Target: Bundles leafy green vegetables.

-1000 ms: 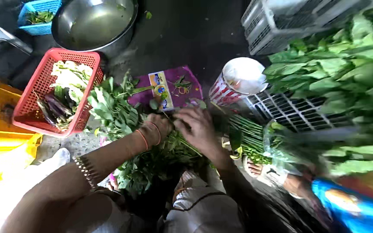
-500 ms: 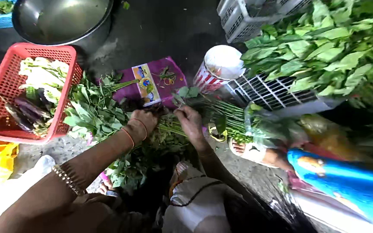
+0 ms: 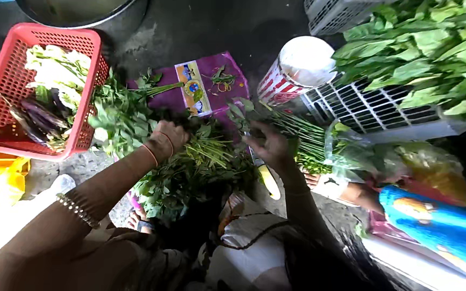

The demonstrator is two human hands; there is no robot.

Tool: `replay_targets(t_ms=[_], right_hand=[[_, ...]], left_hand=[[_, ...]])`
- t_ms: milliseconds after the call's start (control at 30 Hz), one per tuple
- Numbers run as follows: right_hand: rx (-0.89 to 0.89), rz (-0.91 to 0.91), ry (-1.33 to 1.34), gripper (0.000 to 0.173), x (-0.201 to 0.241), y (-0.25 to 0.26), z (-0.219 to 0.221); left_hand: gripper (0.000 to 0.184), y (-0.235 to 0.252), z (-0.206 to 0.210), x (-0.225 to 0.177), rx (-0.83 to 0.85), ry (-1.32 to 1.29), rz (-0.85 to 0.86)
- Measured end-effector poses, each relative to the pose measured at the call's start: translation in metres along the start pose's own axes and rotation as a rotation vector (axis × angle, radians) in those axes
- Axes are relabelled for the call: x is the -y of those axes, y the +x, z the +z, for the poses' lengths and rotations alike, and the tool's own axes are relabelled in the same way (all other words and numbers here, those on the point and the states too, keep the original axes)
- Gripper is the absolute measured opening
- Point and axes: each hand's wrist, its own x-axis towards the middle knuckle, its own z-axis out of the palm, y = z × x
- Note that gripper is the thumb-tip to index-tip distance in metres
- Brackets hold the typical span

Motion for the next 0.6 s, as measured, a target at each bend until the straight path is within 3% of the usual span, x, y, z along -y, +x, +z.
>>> replay_targets(t_ms=[100, 133, 200, 333, 400, 467, 567, 600], right_hand=[[0.019, -0.299, 0.128, 0.084, 0.043, 0.011, 0.007], [0.063, -0.333, 0.087, 0.097, 0.056, 0.013, 0.012], [0.150, -0.290, 0.000, 0.102, 0.076, 0.012, 0.019], [0.328, -0.080, 0.216, 0.094, 0.072, 0.023, 0.017], [0.416, -0.092, 0.324, 0.093, 0.057, 0.032, 0.013], [0.490, -0.103, 0.363, 0.089, 0.043, 0.036, 0.005], [0.537, -0.177, 0.419, 0.077, 0.020, 0.038, -0.005], [0.538, -0.213, 0.446, 0.072, 0.014, 0.038, -0.006]], left_hand=[[0.029, -0.001, -0.008, -0.007, -0.088, 0.025, 0.054], [0.024, -0.003, -0.013, -0.011, -0.112, 0.005, 0.070], [0.030, -0.007, -0.025, -0.019, -0.145, -0.081, 0.099], [0.104, 0.001, -0.036, -0.004, -0.031, -0.214, 0.139], [0.123, 0.005, -0.031, 0.005, 0.065, -0.249, 0.138], [0.117, 0.012, -0.019, 0.015, 0.084, -0.353, 0.175], [0.067, 0.018, 0.001, 0.025, 0.074, -0.813, 0.336], [0.059, 0.018, 0.005, 0.022, 0.099, -0.953, 0.390]])
